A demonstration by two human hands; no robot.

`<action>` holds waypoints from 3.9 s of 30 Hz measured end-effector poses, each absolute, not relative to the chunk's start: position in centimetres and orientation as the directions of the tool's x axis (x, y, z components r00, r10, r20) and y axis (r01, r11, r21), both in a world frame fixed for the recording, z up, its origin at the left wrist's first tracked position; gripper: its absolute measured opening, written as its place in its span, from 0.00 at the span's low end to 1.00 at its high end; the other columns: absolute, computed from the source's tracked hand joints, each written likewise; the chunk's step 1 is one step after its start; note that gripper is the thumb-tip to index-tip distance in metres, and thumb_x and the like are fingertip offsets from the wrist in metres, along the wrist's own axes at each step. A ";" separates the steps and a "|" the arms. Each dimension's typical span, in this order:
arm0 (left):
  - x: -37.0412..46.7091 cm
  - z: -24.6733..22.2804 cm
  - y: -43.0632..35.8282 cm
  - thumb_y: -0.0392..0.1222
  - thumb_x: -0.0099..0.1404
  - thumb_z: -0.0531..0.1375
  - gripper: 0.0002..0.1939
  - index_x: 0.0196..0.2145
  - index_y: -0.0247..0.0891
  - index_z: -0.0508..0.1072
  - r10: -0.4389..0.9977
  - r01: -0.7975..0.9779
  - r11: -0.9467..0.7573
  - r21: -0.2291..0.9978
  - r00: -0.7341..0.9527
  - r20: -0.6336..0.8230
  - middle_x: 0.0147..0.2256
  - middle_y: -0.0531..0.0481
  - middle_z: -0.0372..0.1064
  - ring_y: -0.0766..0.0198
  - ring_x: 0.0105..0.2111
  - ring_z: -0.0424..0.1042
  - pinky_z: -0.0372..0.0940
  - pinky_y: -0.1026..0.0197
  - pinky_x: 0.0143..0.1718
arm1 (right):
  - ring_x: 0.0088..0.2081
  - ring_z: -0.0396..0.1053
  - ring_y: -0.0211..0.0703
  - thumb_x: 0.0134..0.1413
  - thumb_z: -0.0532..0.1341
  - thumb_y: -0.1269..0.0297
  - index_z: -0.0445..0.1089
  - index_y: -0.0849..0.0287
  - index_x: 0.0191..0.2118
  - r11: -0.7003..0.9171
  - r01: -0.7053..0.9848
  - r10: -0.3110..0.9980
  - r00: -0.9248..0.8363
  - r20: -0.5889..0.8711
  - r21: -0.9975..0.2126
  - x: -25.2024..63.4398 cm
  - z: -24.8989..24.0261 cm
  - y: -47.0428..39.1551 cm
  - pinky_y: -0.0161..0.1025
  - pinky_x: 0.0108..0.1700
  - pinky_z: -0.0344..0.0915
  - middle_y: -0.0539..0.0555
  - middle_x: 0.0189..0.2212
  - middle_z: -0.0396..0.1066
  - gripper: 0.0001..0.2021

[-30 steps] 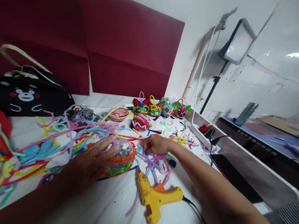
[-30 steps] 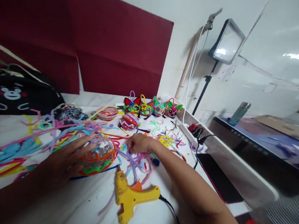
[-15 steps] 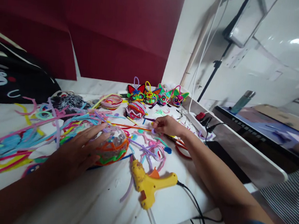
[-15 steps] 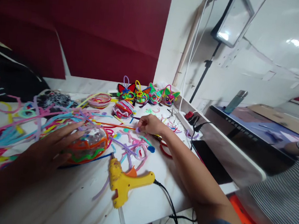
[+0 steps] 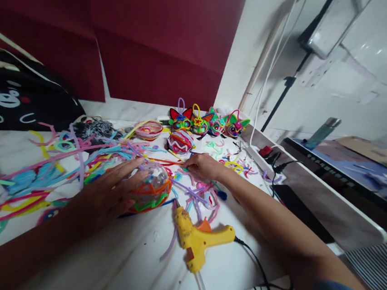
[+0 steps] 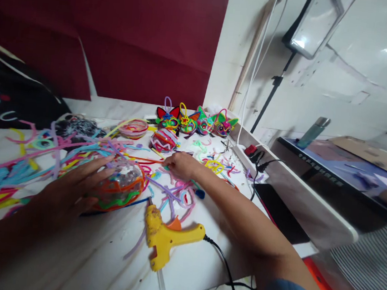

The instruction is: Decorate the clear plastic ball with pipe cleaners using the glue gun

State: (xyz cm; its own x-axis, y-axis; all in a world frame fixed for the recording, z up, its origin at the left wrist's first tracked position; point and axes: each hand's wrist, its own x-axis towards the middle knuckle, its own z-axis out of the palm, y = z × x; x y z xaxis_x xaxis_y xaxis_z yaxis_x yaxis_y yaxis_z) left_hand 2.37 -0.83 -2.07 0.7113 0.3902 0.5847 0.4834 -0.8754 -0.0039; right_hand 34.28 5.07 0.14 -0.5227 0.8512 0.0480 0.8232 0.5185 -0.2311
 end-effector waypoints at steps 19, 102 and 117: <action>2.3 -2.8 -0.5 0.41 0.74 0.49 0.28 0.69 0.45 0.50 0.361 0.453 -0.891 0.009 0.697 0.620 0.69 0.41 0.47 0.48 0.68 0.51 0.52 0.47 0.66 | 0.30 0.72 0.39 0.57 0.66 0.63 0.70 0.65 0.36 0.399 0.722 0.914 -0.363 0.182 -0.565 33.3 3.0 3.6 0.37 0.34 0.69 0.52 0.28 0.73 0.09; 2.3 -3.1 0.0 0.35 0.72 0.53 0.25 0.64 0.37 0.56 0.232 0.392 -0.915 -0.096 0.705 0.670 0.69 0.32 0.48 0.46 0.68 0.51 0.56 0.44 0.64 | 0.21 0.70 0.33 0.37 0.73 0.70 0.73 0.63 0.28 0.094 0.016 0.923 -0.376 0.081 -0.995 27.2 6.4 -0.9 0.29 0.26 0.68 0.46 0.19 0.73 0.10; 2.3 -2.6 -0.3 0.35 0.72 0.53 0.28 0.66 0.39 0.53 0.242 0.382 -0.921 -0.077 0.716 0.655 0.70 0.35 0.45 0.47 0.68 0.51 0.54 0.46 0.66 | 0.21 0.72 0.33 0.41 0.69 0.77 0.72 0.63 0.30 0.025 -0.017 0.944 -0.330 0.029 -1.000 28.3 7.1 -0.3 0.26 0.22 0.68 0.46 0.19 0.73 0.08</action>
